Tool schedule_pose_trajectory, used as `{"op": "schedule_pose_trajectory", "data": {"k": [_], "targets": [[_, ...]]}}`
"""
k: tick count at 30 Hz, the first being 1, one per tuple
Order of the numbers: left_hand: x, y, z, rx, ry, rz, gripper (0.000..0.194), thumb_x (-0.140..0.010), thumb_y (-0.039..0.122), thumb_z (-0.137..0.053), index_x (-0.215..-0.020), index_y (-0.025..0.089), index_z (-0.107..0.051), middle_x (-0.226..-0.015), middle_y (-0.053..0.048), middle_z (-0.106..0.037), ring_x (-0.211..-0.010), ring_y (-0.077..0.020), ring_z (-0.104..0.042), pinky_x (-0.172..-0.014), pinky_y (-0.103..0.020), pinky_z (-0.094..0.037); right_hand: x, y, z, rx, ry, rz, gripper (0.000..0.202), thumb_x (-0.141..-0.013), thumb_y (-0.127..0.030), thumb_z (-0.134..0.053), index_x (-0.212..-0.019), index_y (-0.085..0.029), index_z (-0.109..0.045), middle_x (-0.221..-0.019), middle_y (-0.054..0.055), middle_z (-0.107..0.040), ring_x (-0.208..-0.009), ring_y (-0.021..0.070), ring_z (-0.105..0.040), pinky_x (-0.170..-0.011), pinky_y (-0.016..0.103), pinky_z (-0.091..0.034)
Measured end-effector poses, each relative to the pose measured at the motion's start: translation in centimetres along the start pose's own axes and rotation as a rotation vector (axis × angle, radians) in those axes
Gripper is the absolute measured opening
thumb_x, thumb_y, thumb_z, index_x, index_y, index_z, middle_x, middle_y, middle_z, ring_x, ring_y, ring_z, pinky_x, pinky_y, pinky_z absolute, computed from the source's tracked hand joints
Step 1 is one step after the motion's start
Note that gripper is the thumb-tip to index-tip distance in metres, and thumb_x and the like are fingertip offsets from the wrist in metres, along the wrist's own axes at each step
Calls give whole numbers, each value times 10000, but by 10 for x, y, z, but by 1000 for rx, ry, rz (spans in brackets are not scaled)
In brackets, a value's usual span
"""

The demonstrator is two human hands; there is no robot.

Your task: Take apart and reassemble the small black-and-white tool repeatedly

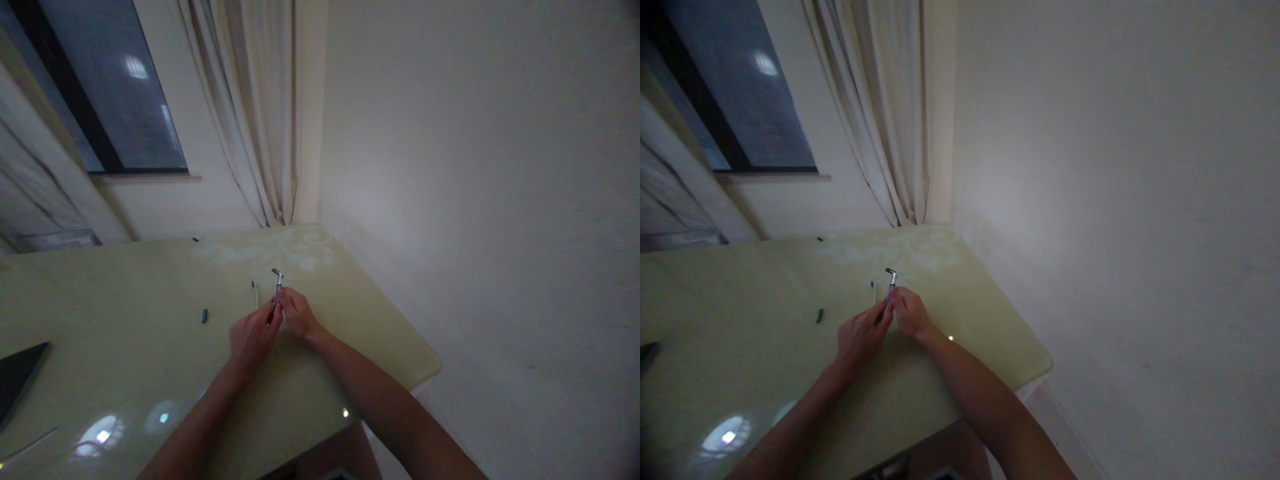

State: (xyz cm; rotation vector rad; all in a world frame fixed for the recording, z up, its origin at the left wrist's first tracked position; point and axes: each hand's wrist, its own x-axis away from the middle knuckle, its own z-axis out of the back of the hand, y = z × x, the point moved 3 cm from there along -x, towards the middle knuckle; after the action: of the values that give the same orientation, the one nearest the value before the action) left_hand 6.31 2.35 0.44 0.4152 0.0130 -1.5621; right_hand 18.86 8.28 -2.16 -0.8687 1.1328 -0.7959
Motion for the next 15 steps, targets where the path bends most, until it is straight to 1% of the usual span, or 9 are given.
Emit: {"op": "schedule_pose_trajectory", "data": {"k": [1, 3, 6, 8, 9, 10, 12, 13, 15], "targets": [[4, 3, -2, 14, -3, -21, 403, -1061, 438, -394, -1010, 244, -743, -950, -87, -815, -813, -225, -737, -624, -289, -319, 0, 1, -1, -88, -18, -33, 585, -996, -699, -456, -845, -178, -674, -760, 9, -594, -719, 150, -535, -702, 267, -440], [10, 0, -5, 47, -6, -66, 391, -1053, 439, -417, -939, 242, -735, -906, -72, -810, -773, -212, -725, -615, -290, -304, 0, 2, -5, -265, -55, -130, 608, -943, -739, -529, -844, -163, -696, -726, 8, -580, -686, 147, -530, -662, 268, -446], [8, -16, -7, 163, -10, -188, 439, -1053, 460, -389, -857, 237, -712, -840, -54, -787, -725, -192, -693, -624, -289, -316, 1, 0, -10, -491, -82, -250, 563, -840, -721, -700, -848, -158, -699, -745, 7, -589, -693, 144, -562, -659, 268, -475], [2, -28, -6, 275, -1, -257, 474, -1047, 479, -370, -807, 228, -693, -782, -49, -754, -698, -184, -660, -639, -288, -336, 3, -4, -11, -595, -69, -287, 538, -790, -688, -780, -862, -165, -677, -785, 7, -609, -705, 143, -594, -679, 278, -502], [-3, -34, -4, 333, 24, -251, 491, -1041, 492, -366, -773, 222, -675, -736, -47, -722, -672, -181, -632, -640, -289, -342, 3, -6, -10, -624, -66, -294, 532, -779, -676, -799, -865, -168, -664, -793, 5, -614, -700, 142, -605, -680, 282, -509], [-8, -40, -1, 402, 61, -217, 510, -1036, 508, -359, -740, 215, -653, -685, -42, -677, -641, -177, -595, -635, -289, -345, 4, -8, -8, -637, -73, -296, 528, -781, -668, -805, -869, -170, -653, -791, 3, -616, -689, 138, -611, -673, 281, -508], [-16, -51, 6, 590, 143, -108, 537, -1029, 544, -345, -719, 208, -627, -625, -23, -583, -604, -173, -524, -617, -286, -355, 5, -13, -5, -641, -126, -295, 514, -807, -653, -796, -896, -168, -651, -757, -12, -597, -641, 121, -594, -622, 258, -477], [-18, -55, 10, 704, 161, -63, 531, -1022, 562, -360, -754, 202, -645, -643, -17, -572, -615, -171, -511, -618, -280, -370, 6, -15, -4, -646, -174, -298, 506, -820, -644, -790, -919, -166, -657, -730, -25, -575, -603, 107, -563, -581, 241, -443], [-21, -56, 16, 924, 124, -38, 481, -988, 590, -463, -940, 185, -719, -789, -30, -636, -698, -170, -541, -664, -272, -423, 8, -19, -3, -669, -283, -310, 478, -845, -611, -783, -969, -165, -666, -691, -49, -529, -532, 76, -466, -508, 214, -348]]}}
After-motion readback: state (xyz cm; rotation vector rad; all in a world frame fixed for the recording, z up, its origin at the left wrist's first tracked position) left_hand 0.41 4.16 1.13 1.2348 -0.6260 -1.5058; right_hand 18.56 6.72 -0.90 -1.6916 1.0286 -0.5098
